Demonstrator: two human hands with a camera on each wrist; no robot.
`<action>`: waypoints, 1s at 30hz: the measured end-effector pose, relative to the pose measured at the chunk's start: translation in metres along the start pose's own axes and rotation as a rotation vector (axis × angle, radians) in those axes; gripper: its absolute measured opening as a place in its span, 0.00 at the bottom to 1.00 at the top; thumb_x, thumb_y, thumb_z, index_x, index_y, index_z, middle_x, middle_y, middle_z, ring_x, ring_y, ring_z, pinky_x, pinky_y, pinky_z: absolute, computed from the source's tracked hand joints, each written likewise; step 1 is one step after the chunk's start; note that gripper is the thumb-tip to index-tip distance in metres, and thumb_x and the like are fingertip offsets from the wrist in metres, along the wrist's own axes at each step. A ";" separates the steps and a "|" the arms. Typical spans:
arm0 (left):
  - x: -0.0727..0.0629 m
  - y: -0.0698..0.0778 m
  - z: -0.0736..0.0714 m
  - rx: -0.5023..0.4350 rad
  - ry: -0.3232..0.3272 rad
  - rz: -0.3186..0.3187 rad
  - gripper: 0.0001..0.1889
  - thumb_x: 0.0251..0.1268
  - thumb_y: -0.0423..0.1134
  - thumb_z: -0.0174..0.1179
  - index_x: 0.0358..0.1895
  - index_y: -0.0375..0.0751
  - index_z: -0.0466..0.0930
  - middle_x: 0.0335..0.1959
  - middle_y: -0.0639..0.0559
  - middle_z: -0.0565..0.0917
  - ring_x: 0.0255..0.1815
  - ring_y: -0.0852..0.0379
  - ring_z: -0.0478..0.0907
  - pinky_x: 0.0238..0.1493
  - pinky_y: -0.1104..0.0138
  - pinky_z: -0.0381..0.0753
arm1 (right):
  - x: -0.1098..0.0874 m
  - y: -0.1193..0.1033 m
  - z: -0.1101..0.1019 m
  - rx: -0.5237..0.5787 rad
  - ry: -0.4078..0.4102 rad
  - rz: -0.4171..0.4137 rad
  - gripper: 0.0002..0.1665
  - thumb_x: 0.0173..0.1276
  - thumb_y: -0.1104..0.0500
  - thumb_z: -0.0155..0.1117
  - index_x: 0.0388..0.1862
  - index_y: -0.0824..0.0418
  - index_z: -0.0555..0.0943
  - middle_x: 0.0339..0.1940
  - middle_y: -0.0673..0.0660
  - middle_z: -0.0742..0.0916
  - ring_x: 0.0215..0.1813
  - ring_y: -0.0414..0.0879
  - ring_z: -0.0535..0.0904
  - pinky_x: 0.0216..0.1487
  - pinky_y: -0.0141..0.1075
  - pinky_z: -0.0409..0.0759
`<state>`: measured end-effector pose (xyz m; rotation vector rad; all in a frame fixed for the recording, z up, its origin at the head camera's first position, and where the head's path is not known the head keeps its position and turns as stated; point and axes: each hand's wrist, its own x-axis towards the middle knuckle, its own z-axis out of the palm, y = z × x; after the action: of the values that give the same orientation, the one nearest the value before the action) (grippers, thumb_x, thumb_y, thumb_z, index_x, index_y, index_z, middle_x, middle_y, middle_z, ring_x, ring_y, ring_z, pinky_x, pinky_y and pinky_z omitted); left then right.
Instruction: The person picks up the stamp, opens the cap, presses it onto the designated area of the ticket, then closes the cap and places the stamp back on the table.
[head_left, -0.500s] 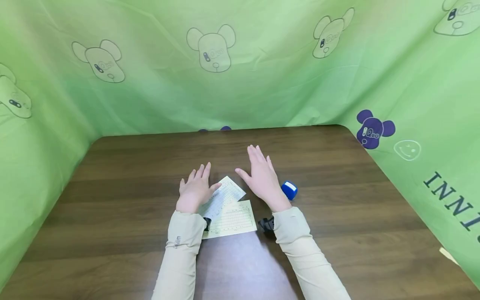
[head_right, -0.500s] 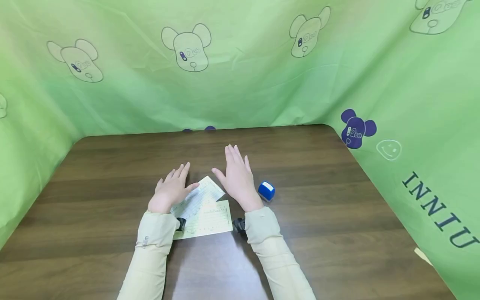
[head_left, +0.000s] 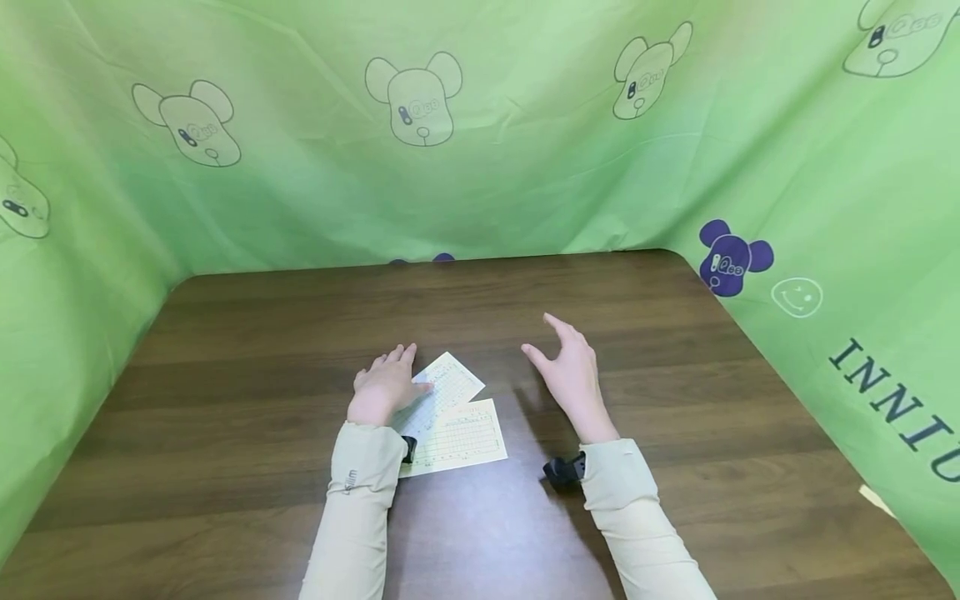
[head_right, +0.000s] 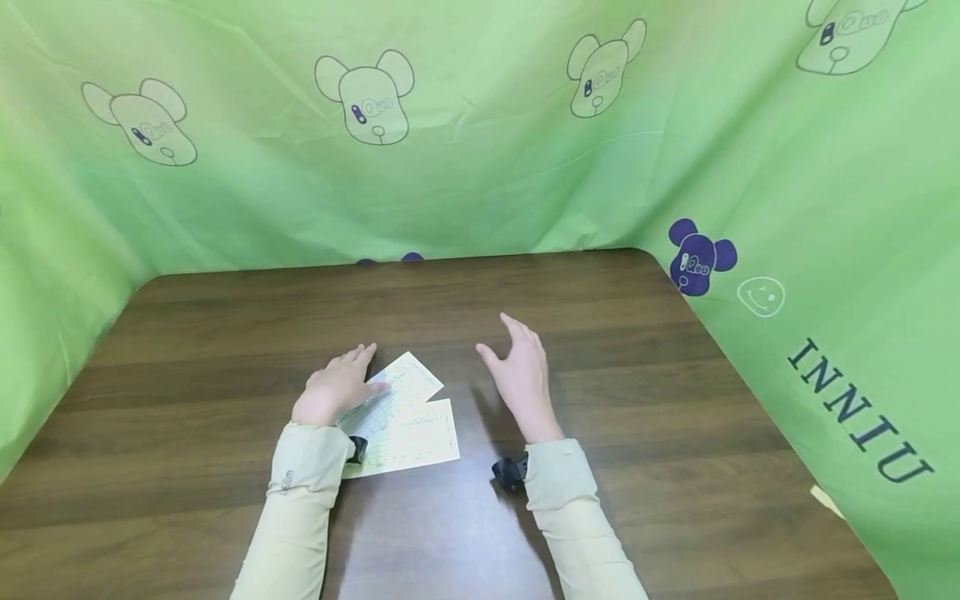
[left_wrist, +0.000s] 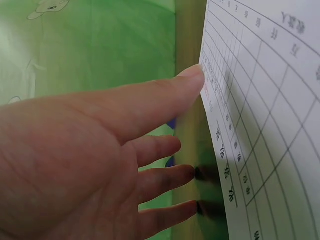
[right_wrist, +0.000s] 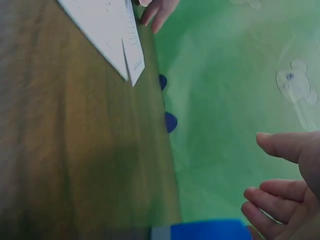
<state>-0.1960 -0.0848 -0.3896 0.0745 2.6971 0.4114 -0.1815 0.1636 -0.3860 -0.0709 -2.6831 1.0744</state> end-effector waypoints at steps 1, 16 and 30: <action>0.000 0.000 0.000 0.001 -0.002 0.000 0.42 0.67 0.57 0.56 0.78 0.48 0.47 0.80 0.47 0.50 0.79 0.41 0.49 0.73 0.42 0.53 | -0.001 0.003 -0.002 0.006 -0.003 0.025 0.36 0.63 0.53 0.68 0.68 0.64 0.70 0.67 0.63 0.77 0.70 0.61 0.69 0.68 0.53 0.66; -0.001 -0.004 0.002 0.021 -0.004 0.016 0.40 0.66 0.55 0.59 0.76 0.46 0.55 0.79 0.45 0.51 0.79 0.41 0.49 0.67 0.39 0.63 | -0.016 0.029 -0.022 -0.019 -0.127 0.200 0.30 0.60 0.56 0.69 0.61 0.65 0.76 0.59 0.68 0.81 0.58 0.65 0.77 0.59 0.53 0.72; 0.000 -0.002 0.002 0.030 0.009 0.042 0.40 0.64 0.53 0.61 0.75 0.45 0.56 0.79 0.43 0.52 0.78 0.40 0.51 0.66 0.39 0.64 | -0.020 0.034 -0.030 -0.182 -0.170 0.165 0.24 0.61 0.55 0.68 0.53 0.67 0.81 0.48 0.70 0.86 0.48 0.64 0.82 0.50 0.53 0.78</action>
<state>-0.1952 -0.0862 -0.3919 0.1390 2.7153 0.3844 -0.1561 0.2052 -0.3926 -0.2493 -2.9678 0.9150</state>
